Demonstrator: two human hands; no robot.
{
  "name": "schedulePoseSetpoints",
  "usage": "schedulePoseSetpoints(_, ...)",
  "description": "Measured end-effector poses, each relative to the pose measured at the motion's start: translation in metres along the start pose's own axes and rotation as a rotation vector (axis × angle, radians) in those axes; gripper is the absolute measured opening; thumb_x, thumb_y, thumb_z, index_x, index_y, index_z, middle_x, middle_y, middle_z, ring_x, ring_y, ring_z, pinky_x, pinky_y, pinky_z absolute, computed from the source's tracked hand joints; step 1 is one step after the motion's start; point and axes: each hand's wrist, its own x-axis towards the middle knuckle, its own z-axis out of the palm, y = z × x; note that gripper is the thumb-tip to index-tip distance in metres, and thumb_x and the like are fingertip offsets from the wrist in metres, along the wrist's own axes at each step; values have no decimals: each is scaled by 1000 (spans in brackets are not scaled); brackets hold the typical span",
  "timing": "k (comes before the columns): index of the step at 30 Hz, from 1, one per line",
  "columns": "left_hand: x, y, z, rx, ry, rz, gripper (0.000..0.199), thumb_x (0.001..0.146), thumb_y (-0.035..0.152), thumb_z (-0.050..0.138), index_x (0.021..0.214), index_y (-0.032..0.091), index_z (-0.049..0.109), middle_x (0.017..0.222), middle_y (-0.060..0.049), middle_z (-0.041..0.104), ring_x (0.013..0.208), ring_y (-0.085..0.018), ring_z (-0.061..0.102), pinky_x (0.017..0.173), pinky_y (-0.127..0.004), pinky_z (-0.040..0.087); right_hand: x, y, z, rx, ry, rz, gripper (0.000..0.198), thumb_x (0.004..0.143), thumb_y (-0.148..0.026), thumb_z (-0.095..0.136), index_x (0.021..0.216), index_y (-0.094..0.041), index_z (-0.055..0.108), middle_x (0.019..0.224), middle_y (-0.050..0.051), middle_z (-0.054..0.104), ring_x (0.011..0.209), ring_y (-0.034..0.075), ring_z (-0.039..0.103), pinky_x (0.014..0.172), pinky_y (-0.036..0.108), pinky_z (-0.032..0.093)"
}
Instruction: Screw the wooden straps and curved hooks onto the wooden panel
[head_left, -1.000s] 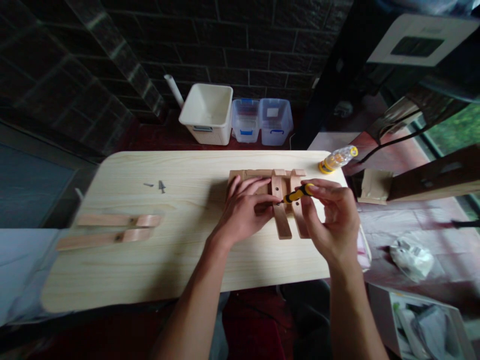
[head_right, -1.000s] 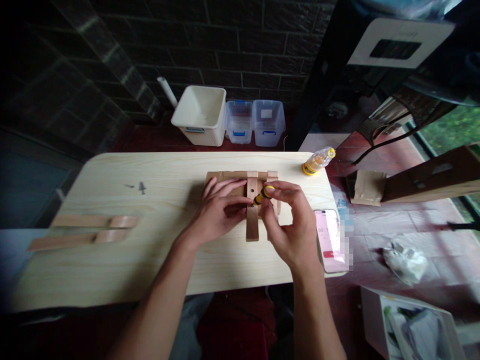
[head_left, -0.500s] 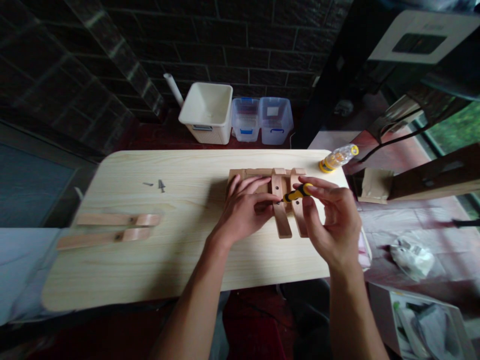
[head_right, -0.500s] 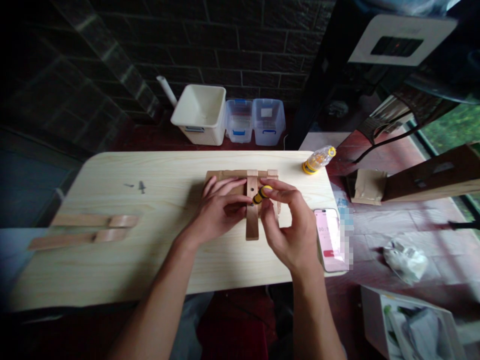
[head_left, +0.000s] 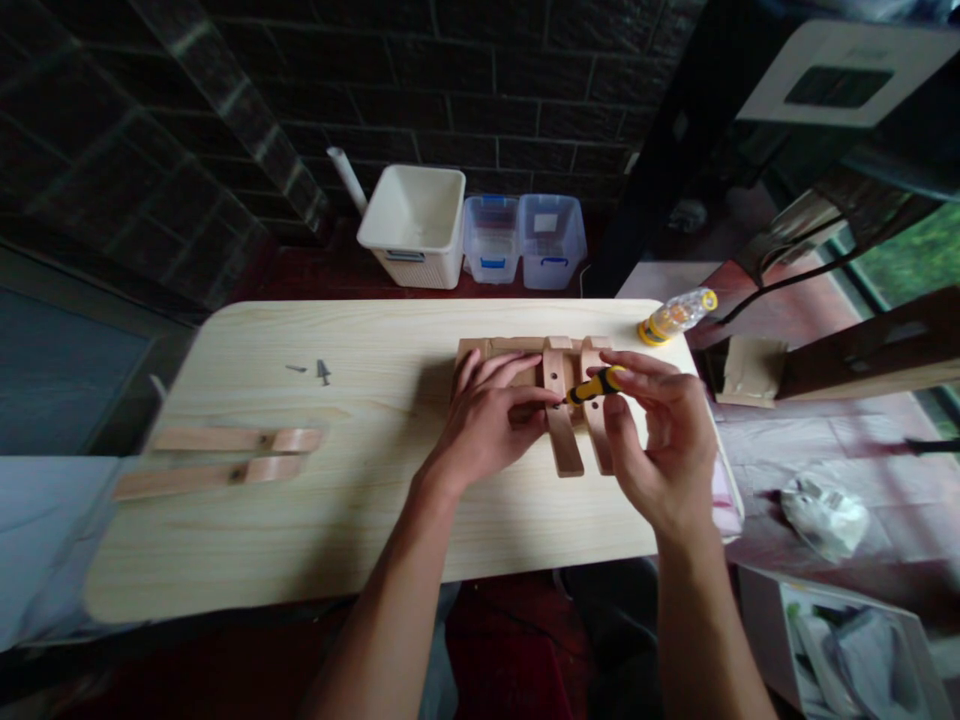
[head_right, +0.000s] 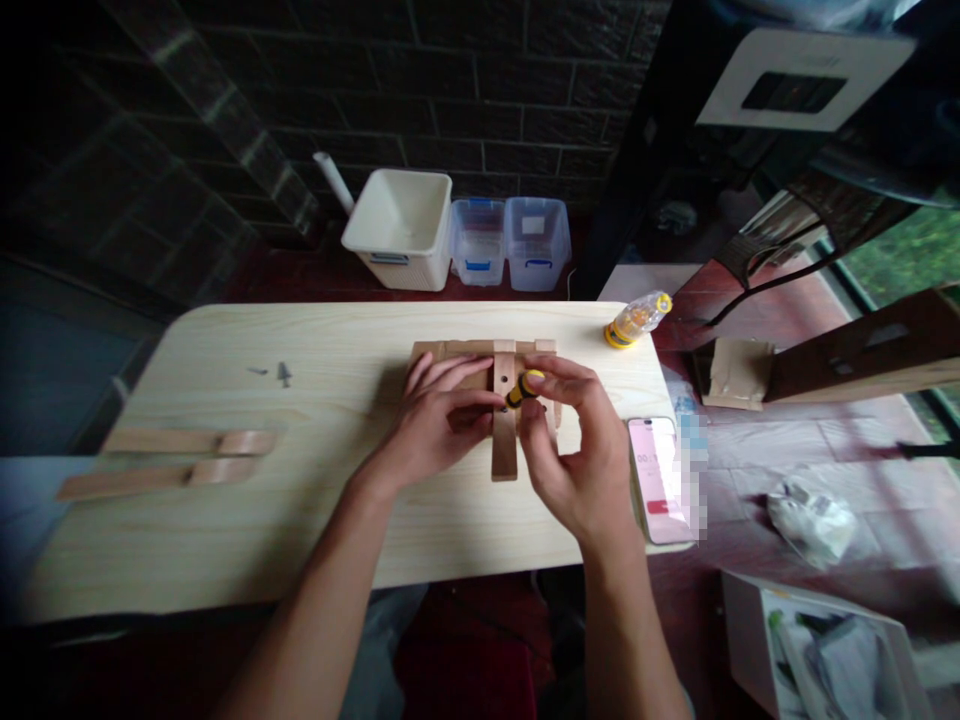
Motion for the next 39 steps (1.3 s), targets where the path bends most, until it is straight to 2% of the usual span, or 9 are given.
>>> schedulePoseSetpoints(14, -1, 0, -1, -6, -2, 8, 20, 96, 26, 74, 109, 40, 83, 156, 4, 64, 149, -25, 54, 137, -62, 15, 1, 3, 0, 13, 11, 8, 27, 98, -14, 70, 120, -29, 70, 126, 7, 72, 122, 27, 73, 105, 52, 65)
schedulePoseSetpoints(23, 0, -1, 2, 5, 11, 3, 20, 94, 24, 77, 106, 39, 83, 155, 4, 65, 148, -25, 56, 136, -60, 17, 1, -4, -1, 22, -16, 1, 24, 101, -16, 66, 121, -27, 69, 134, 10, 73, 131, 29, 71, 109, 55, 62)
schedulePoseSetpoints(30, -1, -2, 2, -1, 20, 11, 19, 95, 26, 75, 106, 39, 83, 155, 4, 66, 148, -25, 55, 137, -60, 16, 2, 0, -1, 13, -11, 8, 26, 100, -14, 69, 121, -29, 71, 127, 7, 73, 123, 27, 74, 105, 53, 65)
schedulePoseSetpoints(39, 0, -1, 2, -2, 16, 10, 19, 95, 24, 75, 106, 38, 83, 155, 4, 65, 148, -24, 55, 137, -60, 17, 0, 1, -2, 11, 10, 8, 25, 100, -15, 68, 121, -28, 70, 126, 8, 72, 123, 27, 74, 104, 53, 64)
